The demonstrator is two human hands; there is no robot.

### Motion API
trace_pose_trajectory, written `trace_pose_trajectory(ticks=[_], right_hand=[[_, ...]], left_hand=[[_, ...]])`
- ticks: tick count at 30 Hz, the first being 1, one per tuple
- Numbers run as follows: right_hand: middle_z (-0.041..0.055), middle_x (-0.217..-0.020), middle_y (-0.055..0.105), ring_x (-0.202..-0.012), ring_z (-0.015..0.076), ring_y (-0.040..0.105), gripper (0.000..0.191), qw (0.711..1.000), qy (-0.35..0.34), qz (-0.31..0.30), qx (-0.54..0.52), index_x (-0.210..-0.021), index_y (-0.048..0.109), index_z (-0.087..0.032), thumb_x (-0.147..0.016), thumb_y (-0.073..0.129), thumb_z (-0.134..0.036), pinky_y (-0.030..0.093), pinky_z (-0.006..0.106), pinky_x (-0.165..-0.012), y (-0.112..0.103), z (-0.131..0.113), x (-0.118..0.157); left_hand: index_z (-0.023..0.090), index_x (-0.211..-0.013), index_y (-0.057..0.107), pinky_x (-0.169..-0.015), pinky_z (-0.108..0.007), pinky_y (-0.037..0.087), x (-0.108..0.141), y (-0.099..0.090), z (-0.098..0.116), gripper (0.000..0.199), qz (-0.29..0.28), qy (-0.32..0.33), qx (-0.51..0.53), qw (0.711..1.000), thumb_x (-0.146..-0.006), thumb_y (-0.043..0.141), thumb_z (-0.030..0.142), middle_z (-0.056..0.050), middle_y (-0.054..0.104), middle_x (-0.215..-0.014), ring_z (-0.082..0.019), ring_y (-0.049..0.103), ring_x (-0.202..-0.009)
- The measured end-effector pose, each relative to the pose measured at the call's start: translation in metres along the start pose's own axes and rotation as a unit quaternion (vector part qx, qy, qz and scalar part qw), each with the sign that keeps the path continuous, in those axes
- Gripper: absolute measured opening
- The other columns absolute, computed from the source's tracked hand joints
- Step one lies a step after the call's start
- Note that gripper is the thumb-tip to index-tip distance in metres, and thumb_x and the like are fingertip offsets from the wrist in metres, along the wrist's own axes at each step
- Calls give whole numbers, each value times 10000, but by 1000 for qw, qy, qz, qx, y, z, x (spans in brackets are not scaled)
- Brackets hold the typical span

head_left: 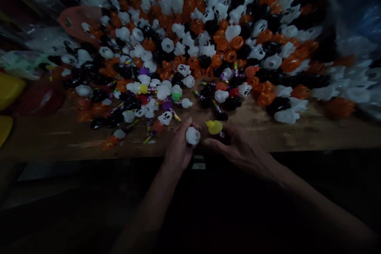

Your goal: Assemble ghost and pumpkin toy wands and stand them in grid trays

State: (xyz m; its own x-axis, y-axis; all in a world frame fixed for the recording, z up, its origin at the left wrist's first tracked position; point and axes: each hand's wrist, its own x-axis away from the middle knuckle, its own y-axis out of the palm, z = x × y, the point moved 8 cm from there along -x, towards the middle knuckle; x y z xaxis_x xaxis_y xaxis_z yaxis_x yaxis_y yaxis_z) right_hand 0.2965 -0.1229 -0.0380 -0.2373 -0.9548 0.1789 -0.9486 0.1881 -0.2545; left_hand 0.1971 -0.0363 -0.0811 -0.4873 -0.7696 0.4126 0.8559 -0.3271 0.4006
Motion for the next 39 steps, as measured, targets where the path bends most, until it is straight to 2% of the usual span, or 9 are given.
trace_pose_trajectory(ticks=[3, 7, 14, 20, 27, 30, 33, 37, 39], right_hand=[[45, -905, 597, -786, 165, 556, 179, 994, -54, -13, 99, -996, 539, -183, -900, 491, -326, 450, 296, -709, -6, -13, 9], [34, -910, 606, -785, 150, 566, 159, 983, -116, -55, 127, -969, 529, -197, -950, 386, -267, 438, 289, -726, 0, -23, 16], [38, -775, 598, -615, 143, 537, 216, 965, -98, -37, 239, -965, 470, -174, -965, 324, -333, 367, 280, -574, 9, -8, 11], [33, -681, 594, -551, 150, 525, 237, 941, -101, 0, 322, -939, 481, -164, -953, 334, -350, 292, 269, -511, 11, -6, 11], [24, -807, 643, -612, 143, 568, 161, 904, -130, 14, 408, -1006, 515, -202, -947, 397, -295, 232, 270, -497, 11, -11, 15], [21, -816, 634, -650, 146, 576, 175, 885, -142, 21, 444, -1065, 512, -212, -912, 427, -202, 231, 276, -500, 10, -16, 18], [34, -861, 635, -696, 159, 588, 221, 873, -152, 37, 462, -1119, 504, -217, -902, 468, -240, 260, 278, -517, 9, -19, 21], [61, -922, 655, -765, 190, 607, 390, 881, -179, 61, 433, -1208, 452, -194, -897, 511, -420, 352, 291, -604, 9, -24, 23], [48, -857, 657, -716, 177, 600, 304, 889, -175, 52, 420, -1162, 482, -189, -922, 477, -377, 363, 293, -609, 10, -23, 21]], left_hand=[[142, -644, 584, -371, -152, 282, 0, -5, 3, 265, 9, 0, -10, 1000, -741, 651, 379, 7, 574, -690, -57, 478, -519], [141, -634, 584, -424, -157, 338, 2, -9, 11, 276, 22, 43, -26, 999, -771, 624, 377, -2, 580, -684, -71, 512, -570], [148, -610, 603, -629, -197, 439, 6, -6, 21, 282, 29, 104, -68, 992, -792, 600, 363, -18, 605, -703, -107, 569, -705], [147, -639, 615, -599, -199, 421, 8, -4, 19, 290, 24, 107, -78, 991, -812, 591, 379, -12, 591, -703, -101, 545, -675], [166, -644, 623, -592, -201, 409, 5, -9, 15, 282, 32, 124, -96, 987, -818, 579, 383, -8, 618, -730, -100, 539, -654], [175, -649, 620, -601, -207, 404, 6, -11, 20, 300, 38, 157, -145, 976, -845, 542, 389, -5, 610, -721, -108, 533, -659], [181, -661, 620, -655, -219, 409, 12, -8, 31, 318, 41, 204, -239, 949, -877, 499, 381, -5, 602, -722, -117, 533, -686], [184, -690, 620, -646, -226, 401, 17, -2, 36, 324, 30, 217, -300, 928, -901, 464, 375, -5, 595, -727, -117, 525, -682], [185, -687, 619, -634, -224, 402, 16, -1, 32, 316, 24, 208, -279, 937, -898, 474, 372, -2, 590, -719, -114, 520, -670]])
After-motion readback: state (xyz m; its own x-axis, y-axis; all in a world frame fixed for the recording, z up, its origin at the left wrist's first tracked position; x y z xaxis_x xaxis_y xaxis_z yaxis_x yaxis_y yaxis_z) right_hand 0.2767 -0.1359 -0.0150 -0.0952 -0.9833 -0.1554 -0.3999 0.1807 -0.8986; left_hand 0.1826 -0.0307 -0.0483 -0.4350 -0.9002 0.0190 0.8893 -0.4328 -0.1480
